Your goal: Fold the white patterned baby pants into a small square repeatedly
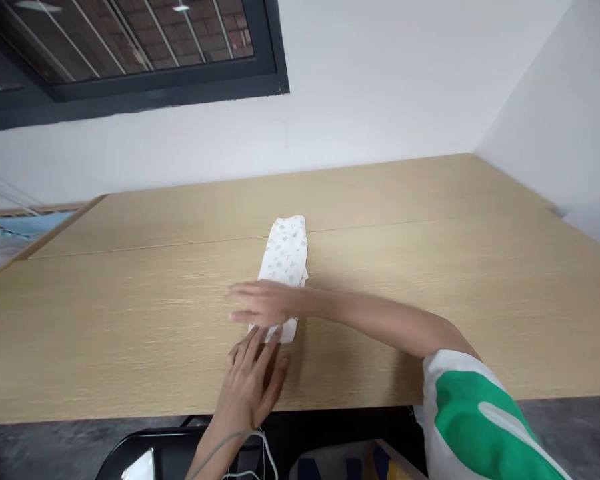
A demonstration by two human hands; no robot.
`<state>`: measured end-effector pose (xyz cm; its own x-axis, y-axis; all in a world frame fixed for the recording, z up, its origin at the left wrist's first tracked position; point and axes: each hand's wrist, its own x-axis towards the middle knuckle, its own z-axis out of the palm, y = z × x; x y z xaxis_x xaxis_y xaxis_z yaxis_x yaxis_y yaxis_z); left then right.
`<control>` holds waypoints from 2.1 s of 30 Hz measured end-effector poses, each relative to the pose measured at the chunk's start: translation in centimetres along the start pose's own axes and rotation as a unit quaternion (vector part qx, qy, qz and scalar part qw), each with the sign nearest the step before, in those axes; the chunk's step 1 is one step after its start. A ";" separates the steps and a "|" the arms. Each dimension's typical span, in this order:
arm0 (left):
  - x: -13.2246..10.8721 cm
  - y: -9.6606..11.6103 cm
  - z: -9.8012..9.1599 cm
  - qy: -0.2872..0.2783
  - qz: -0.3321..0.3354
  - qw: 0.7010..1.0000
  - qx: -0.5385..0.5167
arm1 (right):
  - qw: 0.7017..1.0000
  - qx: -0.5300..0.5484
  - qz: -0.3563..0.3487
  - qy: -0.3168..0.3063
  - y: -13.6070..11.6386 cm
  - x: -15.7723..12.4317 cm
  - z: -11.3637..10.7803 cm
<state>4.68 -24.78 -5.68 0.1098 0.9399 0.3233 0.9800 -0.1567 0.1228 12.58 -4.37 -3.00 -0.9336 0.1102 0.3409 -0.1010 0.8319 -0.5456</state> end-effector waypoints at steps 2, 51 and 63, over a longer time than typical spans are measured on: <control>-0.4 0.1 0.2 -0.007 -0.008 1.000 0.001 | 0.999 0.014 -0.038 -0.018 -1.3 -1.7 1.5; -1.7 0.7 0.6 0.007 -0.003 1.000 0.005 | 0.954 -0.218 0.206 -0.007 21.0 1.2 -7.3; -1.5 0.8 0.7 0.003 -0.015 1.000 0.002 | 0.953 -0.232 0.194 0.000 21.5 1.1 -7.1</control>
<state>5.38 -26.06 -6.76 0.0798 0.9425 0.3246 0.9834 -0.1277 0.1289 11.82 17.44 -8.94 -0.8696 0.4592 0.1816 0.4158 0.8792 -0.2325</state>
